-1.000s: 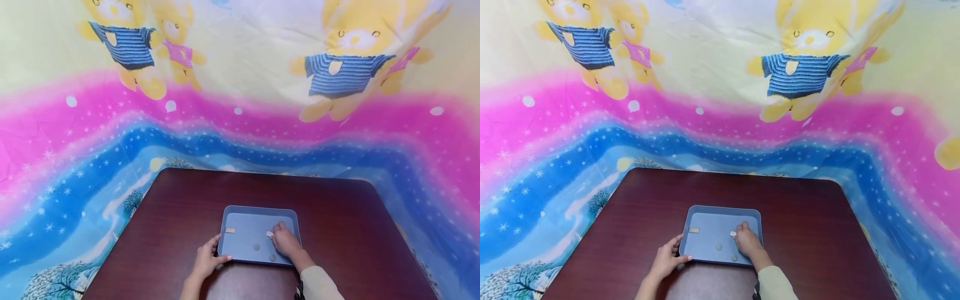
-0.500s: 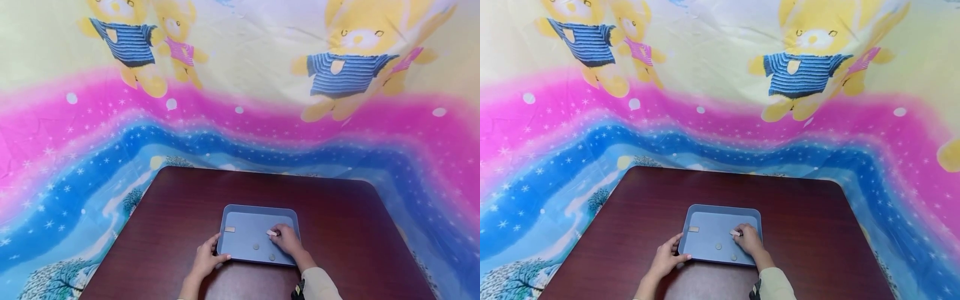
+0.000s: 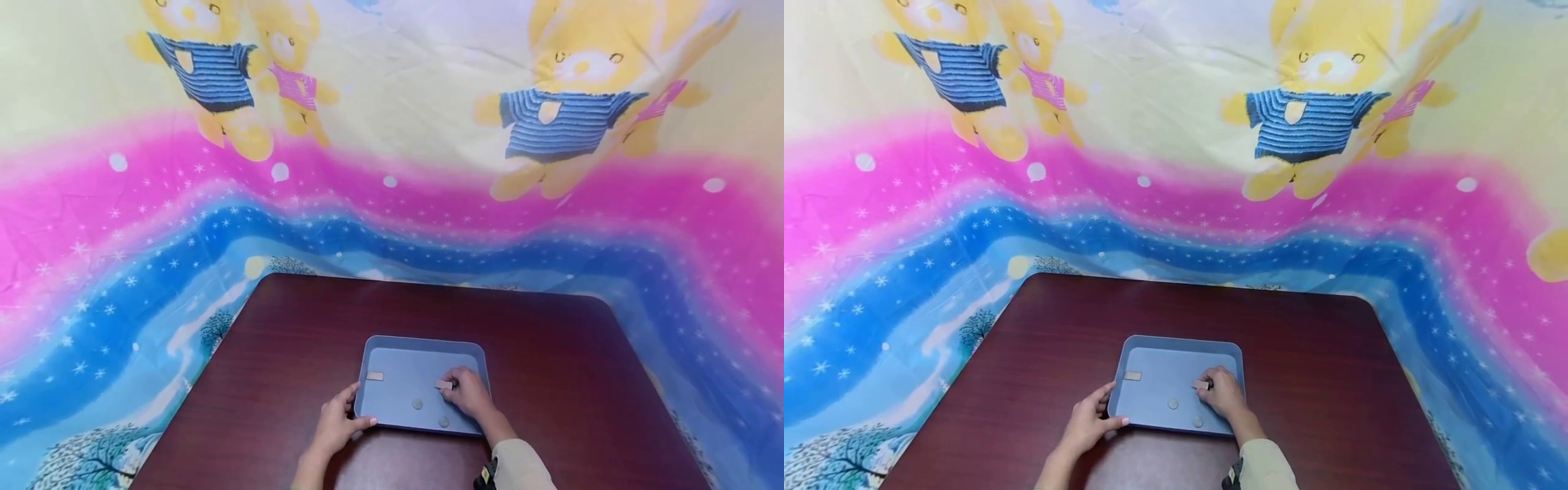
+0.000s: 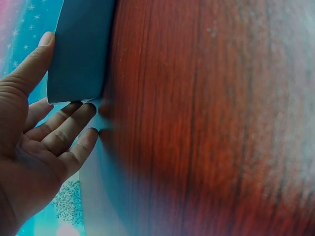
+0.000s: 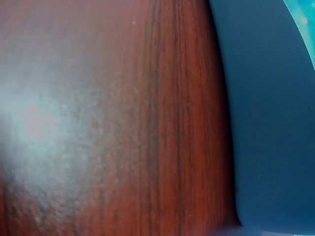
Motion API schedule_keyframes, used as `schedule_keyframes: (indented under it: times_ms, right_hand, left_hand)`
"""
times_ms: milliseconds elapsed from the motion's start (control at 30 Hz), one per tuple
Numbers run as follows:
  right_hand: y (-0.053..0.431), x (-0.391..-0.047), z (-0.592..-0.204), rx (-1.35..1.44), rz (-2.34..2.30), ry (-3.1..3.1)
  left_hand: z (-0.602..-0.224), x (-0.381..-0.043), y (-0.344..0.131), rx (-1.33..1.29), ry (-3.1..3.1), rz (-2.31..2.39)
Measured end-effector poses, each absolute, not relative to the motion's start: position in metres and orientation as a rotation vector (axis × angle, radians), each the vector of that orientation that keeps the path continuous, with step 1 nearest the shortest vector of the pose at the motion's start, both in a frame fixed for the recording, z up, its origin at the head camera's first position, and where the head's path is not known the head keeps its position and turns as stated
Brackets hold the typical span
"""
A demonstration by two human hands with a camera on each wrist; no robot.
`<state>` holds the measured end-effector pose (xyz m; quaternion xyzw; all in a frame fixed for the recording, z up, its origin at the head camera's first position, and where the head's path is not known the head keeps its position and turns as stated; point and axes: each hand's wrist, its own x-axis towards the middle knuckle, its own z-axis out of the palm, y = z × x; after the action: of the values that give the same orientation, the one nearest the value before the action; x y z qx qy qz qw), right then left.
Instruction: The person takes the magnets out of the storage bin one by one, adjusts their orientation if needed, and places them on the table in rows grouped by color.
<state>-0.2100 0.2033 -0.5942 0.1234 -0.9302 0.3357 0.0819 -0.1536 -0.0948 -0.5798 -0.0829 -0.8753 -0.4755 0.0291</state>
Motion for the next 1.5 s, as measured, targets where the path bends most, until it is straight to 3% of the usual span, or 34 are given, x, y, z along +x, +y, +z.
schedule_keyframes:
  times_ms: [533, 833, 1500]
  right_hand:
    - [0.204, -0.206, -0.586, 0.383, 1.17, -2.662]
    - [0.217, -0.195, -0.567, 0.358, 1.11, -2.651]
    - [0.255, -0.192, -0.563, 0.234, 1.091, -2.627]
  left_hand:
    - [-0.581, -0.155, -0.096, -0.227, -2.726, -1.505]
    - [-0.582, -0.152, -0.094, -0.198, -2.719, -1.573]
    - [-0.579, -0.157, -0.095, -0.236, -2.699, -1.604]
